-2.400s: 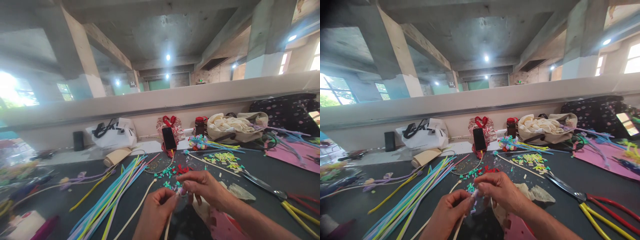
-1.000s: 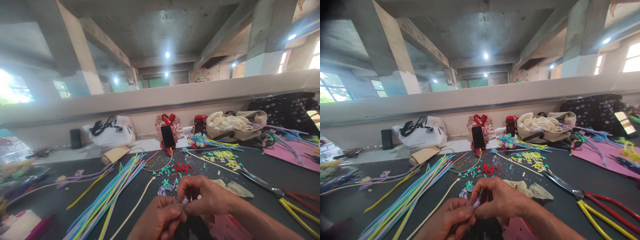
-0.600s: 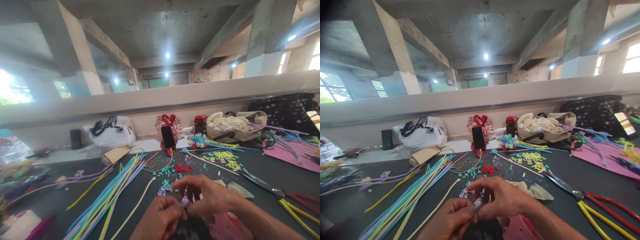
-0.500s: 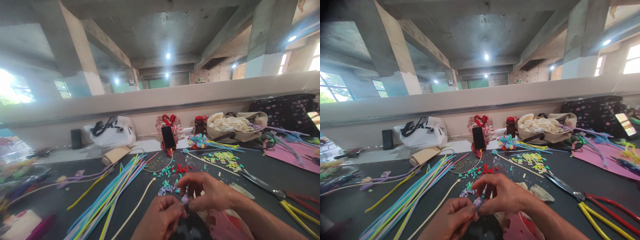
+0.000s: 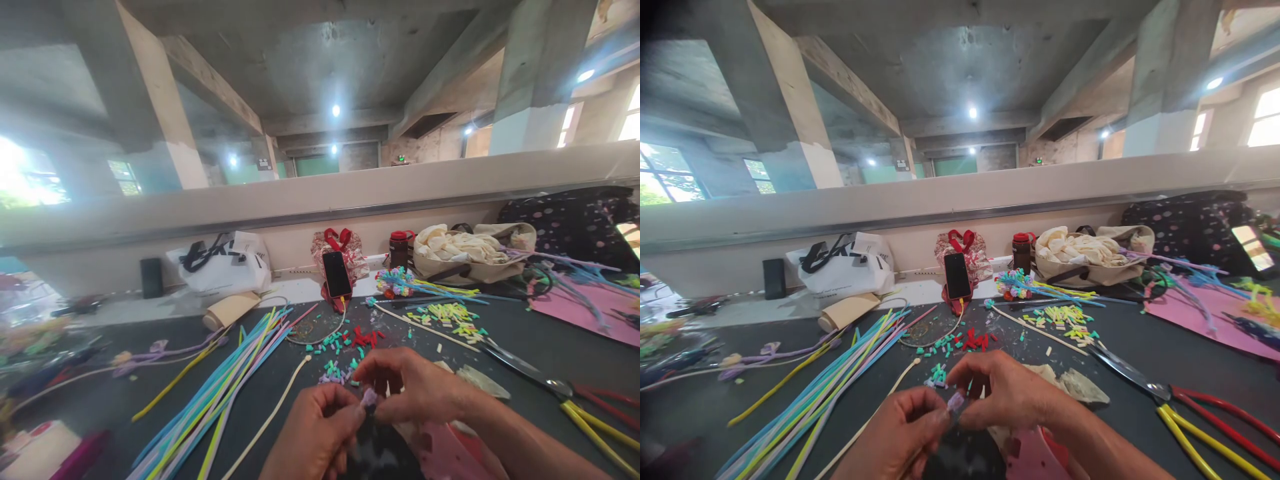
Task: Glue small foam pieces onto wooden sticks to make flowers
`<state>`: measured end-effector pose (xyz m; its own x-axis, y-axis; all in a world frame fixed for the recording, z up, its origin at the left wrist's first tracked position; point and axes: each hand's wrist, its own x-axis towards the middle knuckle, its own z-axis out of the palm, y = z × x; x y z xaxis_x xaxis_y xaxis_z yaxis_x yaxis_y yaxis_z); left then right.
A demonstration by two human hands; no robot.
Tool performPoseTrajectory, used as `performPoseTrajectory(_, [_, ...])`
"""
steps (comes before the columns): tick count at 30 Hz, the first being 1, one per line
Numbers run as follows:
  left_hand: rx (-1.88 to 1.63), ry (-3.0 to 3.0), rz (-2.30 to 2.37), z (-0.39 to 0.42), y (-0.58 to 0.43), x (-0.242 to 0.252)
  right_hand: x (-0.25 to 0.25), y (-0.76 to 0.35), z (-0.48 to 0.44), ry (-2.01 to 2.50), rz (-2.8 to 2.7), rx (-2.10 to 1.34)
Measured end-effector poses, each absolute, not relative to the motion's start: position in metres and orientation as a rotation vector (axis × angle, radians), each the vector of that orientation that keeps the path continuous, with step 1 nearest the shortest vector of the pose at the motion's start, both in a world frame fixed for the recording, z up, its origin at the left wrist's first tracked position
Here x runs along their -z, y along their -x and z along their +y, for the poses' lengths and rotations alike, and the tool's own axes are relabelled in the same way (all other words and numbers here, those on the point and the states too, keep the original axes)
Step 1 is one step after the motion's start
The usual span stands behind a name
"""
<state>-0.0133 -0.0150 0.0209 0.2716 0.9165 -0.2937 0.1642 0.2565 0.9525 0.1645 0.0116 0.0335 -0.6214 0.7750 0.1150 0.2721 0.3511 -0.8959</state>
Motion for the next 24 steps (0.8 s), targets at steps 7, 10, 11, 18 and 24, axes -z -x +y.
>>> performPoseTrajectory(7, [-0.745, -1.211, 1.089, -0.0114, 0.0145, -0.0175, -0.0301, -0.1612, 0.0133, 0.874, -1.964, -1.301])
performPoseTrajectory(10, [-0.744, -1.222, 1.082, -0.0105, 0.0147, -0.0147, -0.0327, -0.1591, 0.0104, 0.858, -1.962, -1.262])
performPoseTrajectory(11, [-0.748, -1.218, 1.083, -0.0106, 0.0143, -0.0142, -0.0334, -0.1587, 0.0096, 0.853, -1.977, -1.234])
performPoseTrajectory(18, [-0.673, -1.214, 1.118, -0.0136, 0.0118, -0.0193, -0.0311, -0.1579, 0.009, 0.832, -2.005, -1.137])
performPoseTrajectory(24, [-0.682, -1.19, 1.1, -0.0142, 0.0125, -0.0226, -0.0274, -0.1568, 0.0104, 0.852, -1.975, -1.135])
